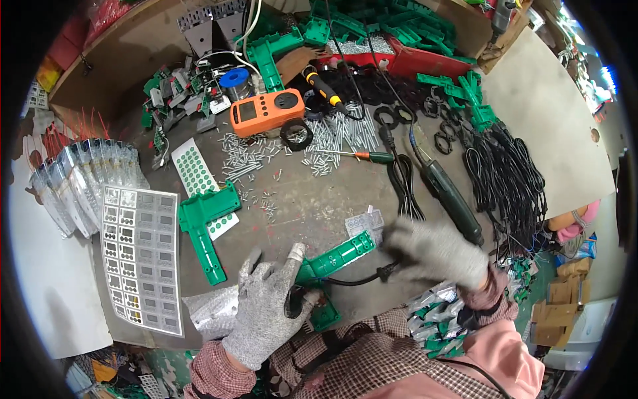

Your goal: Assembling green plastic housings for a device using an electric screwdriver at a workshop bench.

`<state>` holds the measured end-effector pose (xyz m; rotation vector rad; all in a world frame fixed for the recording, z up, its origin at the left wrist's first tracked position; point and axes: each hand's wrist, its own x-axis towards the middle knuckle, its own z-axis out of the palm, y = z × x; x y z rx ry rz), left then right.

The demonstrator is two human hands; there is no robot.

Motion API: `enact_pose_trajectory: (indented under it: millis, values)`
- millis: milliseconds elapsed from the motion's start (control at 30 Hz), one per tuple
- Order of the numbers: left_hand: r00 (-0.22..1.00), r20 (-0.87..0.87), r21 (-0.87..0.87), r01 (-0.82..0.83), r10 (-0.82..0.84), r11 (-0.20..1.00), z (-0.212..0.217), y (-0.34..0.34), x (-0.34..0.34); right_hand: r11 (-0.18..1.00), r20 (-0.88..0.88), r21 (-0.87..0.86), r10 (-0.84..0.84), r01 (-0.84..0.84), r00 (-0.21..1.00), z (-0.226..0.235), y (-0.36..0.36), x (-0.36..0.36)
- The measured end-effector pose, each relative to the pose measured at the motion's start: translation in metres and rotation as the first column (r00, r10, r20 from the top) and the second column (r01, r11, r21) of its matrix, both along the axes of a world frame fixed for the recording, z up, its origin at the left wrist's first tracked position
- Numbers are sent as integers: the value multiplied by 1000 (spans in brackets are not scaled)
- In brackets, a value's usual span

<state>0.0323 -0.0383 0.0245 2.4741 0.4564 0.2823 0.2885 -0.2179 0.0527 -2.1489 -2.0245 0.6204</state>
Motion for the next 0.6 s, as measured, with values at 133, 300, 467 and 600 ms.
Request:
enact_pose_trajectory:
  millis: [133,300,467,600]
  values:
    - [998,59,-66,-31,35,997,-14,-2,-3,997,-1,-33,64,-64,998,-17,-4,3]
    - [997,83,132,-15,4,991,0,-15,4,974,-24,225,23,-17,999,-24,13,24]
    - [994,10,164,109,-112,981,1,-41,28,965,-5,251,81,-78,997,-20,17,27]
    - [988,-109,132,124,-110,983,-8,-42,31,900,90,376,200,-219,976,-35,20,31]
